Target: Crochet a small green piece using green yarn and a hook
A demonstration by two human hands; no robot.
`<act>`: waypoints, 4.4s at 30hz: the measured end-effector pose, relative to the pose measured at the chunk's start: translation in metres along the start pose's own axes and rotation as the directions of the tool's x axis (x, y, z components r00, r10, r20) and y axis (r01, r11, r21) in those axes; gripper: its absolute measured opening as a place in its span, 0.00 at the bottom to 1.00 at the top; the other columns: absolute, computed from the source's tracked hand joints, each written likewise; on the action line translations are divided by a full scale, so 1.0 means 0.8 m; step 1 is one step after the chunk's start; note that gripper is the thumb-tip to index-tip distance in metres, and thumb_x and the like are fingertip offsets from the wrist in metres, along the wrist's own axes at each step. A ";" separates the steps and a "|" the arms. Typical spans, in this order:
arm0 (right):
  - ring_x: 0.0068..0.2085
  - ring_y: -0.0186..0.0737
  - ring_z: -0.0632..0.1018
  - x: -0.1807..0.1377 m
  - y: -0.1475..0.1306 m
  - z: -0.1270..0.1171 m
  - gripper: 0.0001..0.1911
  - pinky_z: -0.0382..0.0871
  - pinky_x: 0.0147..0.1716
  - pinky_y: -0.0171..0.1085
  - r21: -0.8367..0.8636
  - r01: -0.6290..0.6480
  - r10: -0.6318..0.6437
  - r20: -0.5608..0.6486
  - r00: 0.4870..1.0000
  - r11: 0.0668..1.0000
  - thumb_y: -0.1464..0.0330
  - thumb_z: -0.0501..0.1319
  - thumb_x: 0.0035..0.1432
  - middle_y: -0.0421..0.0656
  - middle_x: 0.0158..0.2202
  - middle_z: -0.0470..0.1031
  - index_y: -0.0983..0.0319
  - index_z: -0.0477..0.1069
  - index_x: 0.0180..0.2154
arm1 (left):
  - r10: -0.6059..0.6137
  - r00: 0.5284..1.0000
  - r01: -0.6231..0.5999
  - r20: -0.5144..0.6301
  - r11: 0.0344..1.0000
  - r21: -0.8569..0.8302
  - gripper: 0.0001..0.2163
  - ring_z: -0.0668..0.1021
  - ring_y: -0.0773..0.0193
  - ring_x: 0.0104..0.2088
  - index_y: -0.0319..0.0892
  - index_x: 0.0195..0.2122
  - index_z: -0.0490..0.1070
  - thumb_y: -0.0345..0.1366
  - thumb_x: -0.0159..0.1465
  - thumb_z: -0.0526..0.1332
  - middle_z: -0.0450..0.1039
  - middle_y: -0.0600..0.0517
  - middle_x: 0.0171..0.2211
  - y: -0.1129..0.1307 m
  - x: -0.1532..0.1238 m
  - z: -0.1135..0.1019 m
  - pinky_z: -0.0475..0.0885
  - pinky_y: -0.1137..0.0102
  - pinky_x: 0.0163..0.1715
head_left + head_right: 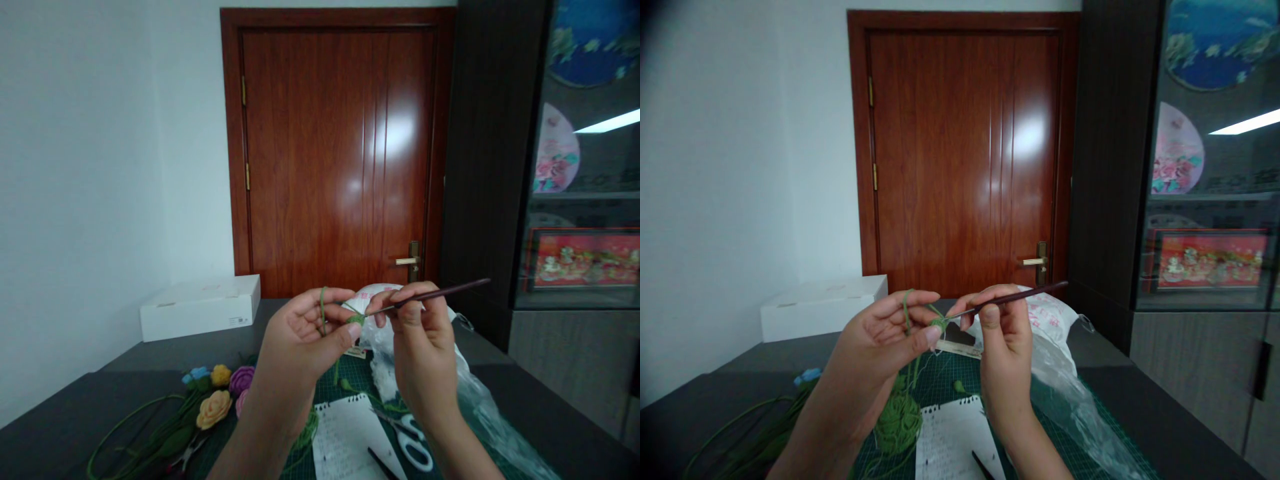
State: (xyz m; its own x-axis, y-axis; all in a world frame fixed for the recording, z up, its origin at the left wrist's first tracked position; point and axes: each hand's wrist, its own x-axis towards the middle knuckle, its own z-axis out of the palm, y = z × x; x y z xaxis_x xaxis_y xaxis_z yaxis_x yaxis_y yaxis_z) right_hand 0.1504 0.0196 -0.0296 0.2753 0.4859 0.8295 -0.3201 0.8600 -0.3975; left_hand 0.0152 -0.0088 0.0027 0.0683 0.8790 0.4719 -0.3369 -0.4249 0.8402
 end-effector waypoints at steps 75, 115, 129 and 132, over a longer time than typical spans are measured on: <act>0.23 0.31 0.65 0.011 0.005 0.000 0.18 0.61 0.23 0.33 0.204 -0.444 0.418 0.161 0.894 0.872 0.56 0.66 0.61 0.35 0.23 0.65 0.59 0.64 0.28 | 0.033 0.991 -0.022 0.133 0.996 -0.082 0.18 0.77 0.67 0.33 0.40 0.44 0.80 0.23 0.52 0.74 0.77 0.53 0.31 -0.001 0.013 -0.018 0.72 0.73 0.34; 0.32 0.36 0.76 -0.008 -0.004 0.015 0.08 0.72 0.33 0.36 0.180 -0.073 0.060 0.074 0.995 0.981 0.64 0.58 0.69 0.39 0.31 0.71 0.58 0.71 0.36 | 0.008 0.978 0.075 0.210 0.920 -0.386 0.17 0.78 0.69 0.33 0.40 0.44 0.82 0.21 0.53 0.74 0.79 0.51 0.32 -0.017 0.009 -0.006 0.72 0.77 0.36; 0.35 0.36 0.79 -0.003 0.000 0.004 0.05 0.73 0.38 0.37 0.121 -0.048 0.051 -0.020 0.998 0.991 0.65 0.59 0.70 0.38 0.34 0.79 0.56 0.70 0.39 | 0.026 0.996 -0.007 0.080 0.972 -0.234 0.15 0.79 0.70 0.32 0.40 0.39 0.83 0.22 0.50 0.75 0.79 0.54 0.29 -0.013 0.006 0.001 0.75 0.78 0.35; 0.34 0.36 0.80 -0.001 0.001 0.000 0.04 0.74 0.37 0.38 0.087 -0.001 0.001 0.002 1.000 0.996 0.65 0.59 0.71 0.38 0.34 0.79 0.56 0.69 0.40 | 0.019 0.997 -0.002 0.073 0.973 -0.229 0.14 0.79 0.71 0.31 0.39 0.39 0.83 0.22 0.51 0.75 0.79 0.53 0.29 -0.013 0.008 0.000 0.75 0.79 0.33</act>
State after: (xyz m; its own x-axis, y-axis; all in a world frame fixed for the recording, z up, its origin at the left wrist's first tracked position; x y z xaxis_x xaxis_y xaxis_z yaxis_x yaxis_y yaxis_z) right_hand 0.1500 0.0197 -0.0303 0.2732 0.4867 0.8298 -0.3978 0.8425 -0.3632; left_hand 0.0192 0.0011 -0.0034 0.1299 0.8527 0.5060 -0.5432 -0.3658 0.7558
